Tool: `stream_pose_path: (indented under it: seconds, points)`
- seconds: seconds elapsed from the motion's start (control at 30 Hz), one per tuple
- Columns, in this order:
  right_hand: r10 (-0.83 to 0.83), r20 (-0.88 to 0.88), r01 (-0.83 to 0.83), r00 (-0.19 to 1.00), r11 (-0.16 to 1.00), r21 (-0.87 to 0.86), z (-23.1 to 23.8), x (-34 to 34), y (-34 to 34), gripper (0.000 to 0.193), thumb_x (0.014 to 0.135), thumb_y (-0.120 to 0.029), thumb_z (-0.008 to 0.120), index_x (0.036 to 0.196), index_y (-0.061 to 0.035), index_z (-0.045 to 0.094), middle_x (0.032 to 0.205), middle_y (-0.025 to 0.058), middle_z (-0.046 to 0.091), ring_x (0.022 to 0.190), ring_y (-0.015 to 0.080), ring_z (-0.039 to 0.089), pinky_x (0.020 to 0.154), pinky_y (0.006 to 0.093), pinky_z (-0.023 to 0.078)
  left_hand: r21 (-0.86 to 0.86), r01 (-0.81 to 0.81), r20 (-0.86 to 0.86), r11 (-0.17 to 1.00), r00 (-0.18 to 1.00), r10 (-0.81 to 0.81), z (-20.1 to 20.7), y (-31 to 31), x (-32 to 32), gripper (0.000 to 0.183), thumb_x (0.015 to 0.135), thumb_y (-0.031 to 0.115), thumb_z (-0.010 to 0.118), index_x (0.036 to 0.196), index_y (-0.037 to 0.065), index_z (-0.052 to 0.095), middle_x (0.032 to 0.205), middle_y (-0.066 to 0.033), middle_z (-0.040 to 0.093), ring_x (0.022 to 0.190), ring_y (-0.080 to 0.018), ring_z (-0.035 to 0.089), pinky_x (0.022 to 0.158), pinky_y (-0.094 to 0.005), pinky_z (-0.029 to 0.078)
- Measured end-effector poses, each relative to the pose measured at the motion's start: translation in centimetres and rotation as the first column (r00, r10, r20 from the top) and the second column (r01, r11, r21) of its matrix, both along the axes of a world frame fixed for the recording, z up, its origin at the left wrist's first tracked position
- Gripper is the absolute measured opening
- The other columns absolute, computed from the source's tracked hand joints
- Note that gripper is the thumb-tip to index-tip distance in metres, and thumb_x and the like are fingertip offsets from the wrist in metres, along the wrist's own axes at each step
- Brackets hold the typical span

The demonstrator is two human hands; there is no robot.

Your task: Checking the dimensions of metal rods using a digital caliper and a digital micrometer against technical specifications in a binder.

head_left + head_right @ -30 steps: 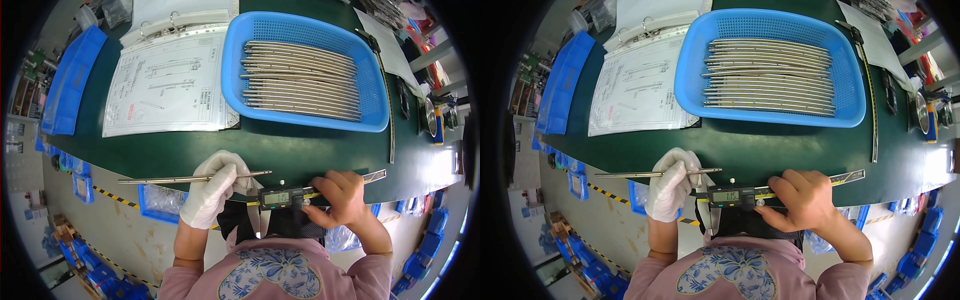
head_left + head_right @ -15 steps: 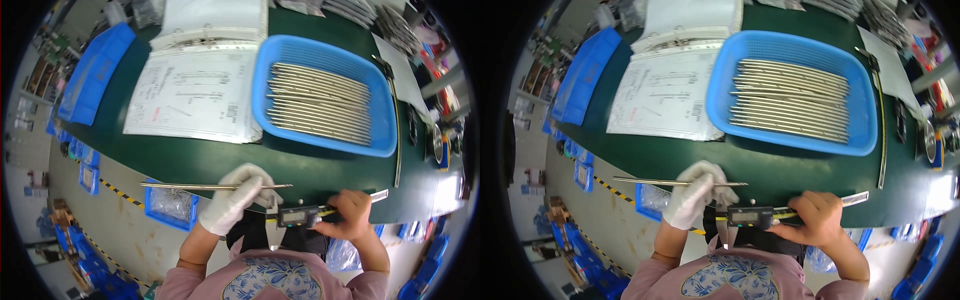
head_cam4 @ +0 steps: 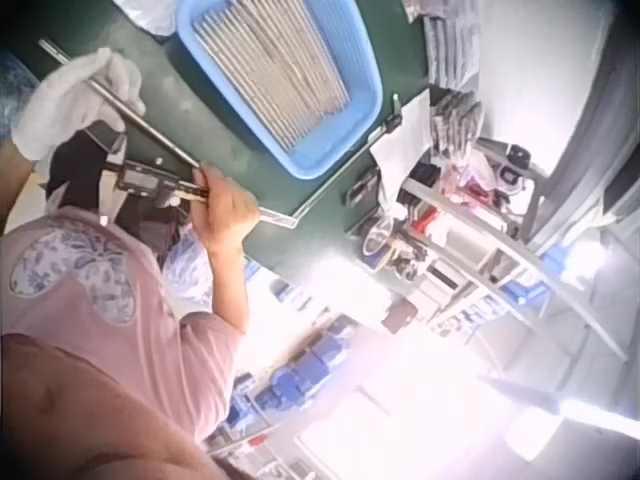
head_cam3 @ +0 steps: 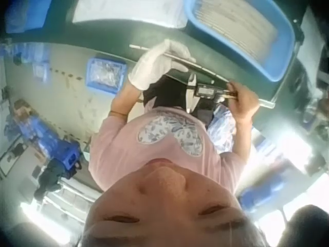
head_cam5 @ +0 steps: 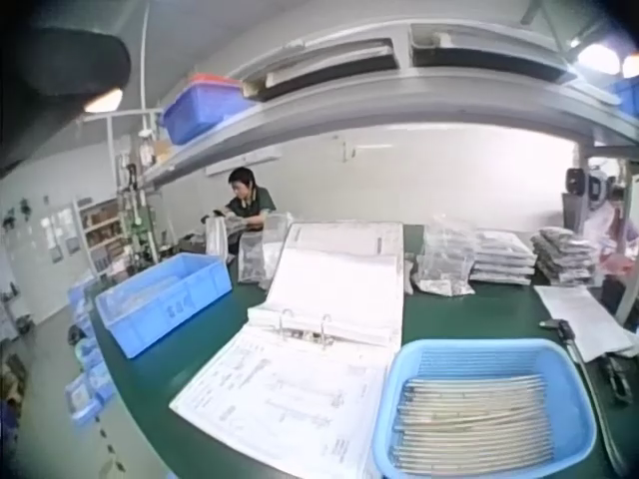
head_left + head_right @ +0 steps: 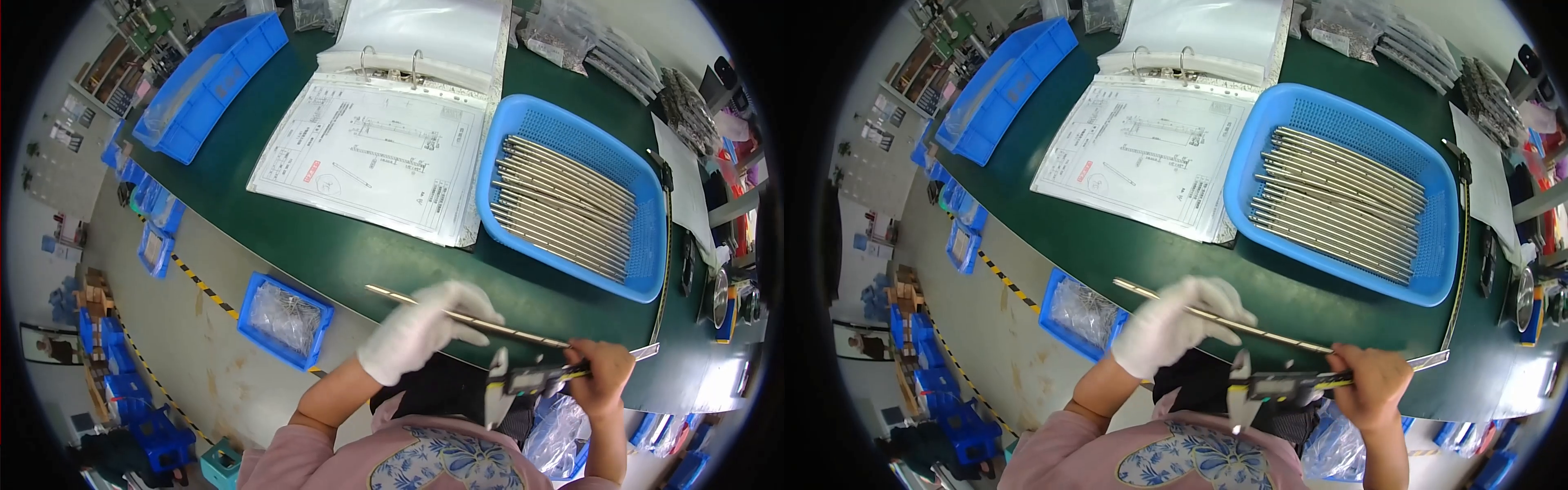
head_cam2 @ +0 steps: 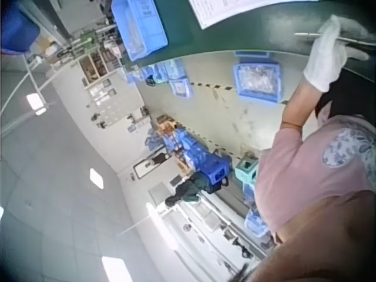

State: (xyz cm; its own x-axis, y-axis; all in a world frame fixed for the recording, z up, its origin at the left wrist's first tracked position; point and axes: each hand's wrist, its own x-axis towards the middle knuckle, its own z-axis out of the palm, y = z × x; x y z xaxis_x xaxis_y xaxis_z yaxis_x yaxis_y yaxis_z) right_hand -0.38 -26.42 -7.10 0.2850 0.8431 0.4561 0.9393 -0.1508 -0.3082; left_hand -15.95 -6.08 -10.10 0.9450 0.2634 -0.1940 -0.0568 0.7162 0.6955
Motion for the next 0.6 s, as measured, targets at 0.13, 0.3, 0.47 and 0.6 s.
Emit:
stream_pose_path:
  seconds: [0.13, 0.3, 0.47, 0.6]
  points:
    - [-0.124, -0.014, 0.124, 0.992, 0.991, -0.045, -1.1, 1.1, -0.9, 0.014, 0.066, -0.005, 0.067, 0.078, -0.0063, 0.061, 0.057, 0.0076, 0.053, 0.046, 0.0254, 0.05, 0.044, 0.0342, 0.037, -0.366, -0.012, 0.075, 0.93, 0.996, 0.043, -0.6, 1.3, -1.0, 0.067, 0.084, 0.062, 0.034, 0.088, 0.0, 0.06, 0.105, -0.0174, 0.057, 0.112, -0.033, 0.048, 0.089, -0.0419, 0.044]
    - [-0.114, -0.03, 0.11, 0.993, 0.986, -0.128, -2.4, 1.6, -0.6, 0.016, 0.066, -0.005, 0.067, 0.081, -0.0063, 0.062, 0.058, 0.008, 0.054, 0.048, 0.0262, 0.051, 0.046, 0.0336, 0.038, -0.554, 0.041, 0.199, 0.831, 0.976, 0.085, -1.6, 0.5, -0.8, 0.064, 0.085, 0.059, 0.035, 0.089, 0.001, 0.061, 0.108, -0.0178, 0.056, 0.118, -0.0355, 0.041, 0.1, -0.0458, 0.032]
    - [-0.131, -0.275, 0.106, 0.953, 0.989, -0.102, -1.0, 0.2, 0.2, 0.036, 0.053, -0.021, 0.075, 0.082, -0.0045, 0.062, 0.06, 0.0078, 0.056, 0.048, 0.0228, 0.054, 0.045, 0.031, 0.042, -0.604, -0.001, 0.164, 0.797, 0.978, 0.126, -1.7, 0.3, -0.8, 0.058, 0.091, 0.049, 0.03, 0.088, 0.001, 0.061, 0.107, -0.0174, 0.056, 0.119, -0.0362, 0.04, 0.1, -0.0452, 0.034]
    - [0.102, -0.33, -0.148, 0.938, 0.982, -0.117, -0.4, -1.6, 2.2, 0.036, 0.054, -0.033, 0.077, 0.069, -0.0053, 0.059, 0.054, 0.0047, 0.048, 0.042, 0.0209, 0.048, 0.04, 0.03, 0.037, -0.616, 0.002, 0.14, 0.788, 0.984, 0.108, -1.4, -0.2, -0.6, 0.052, 0.091, 0.046, 0.034, 0.094, 0.001, 0.06, 0.11, -0.0166, 0.054, 0.12, -0.0341, 0.038, 0.1, -0.0444, 0.034]
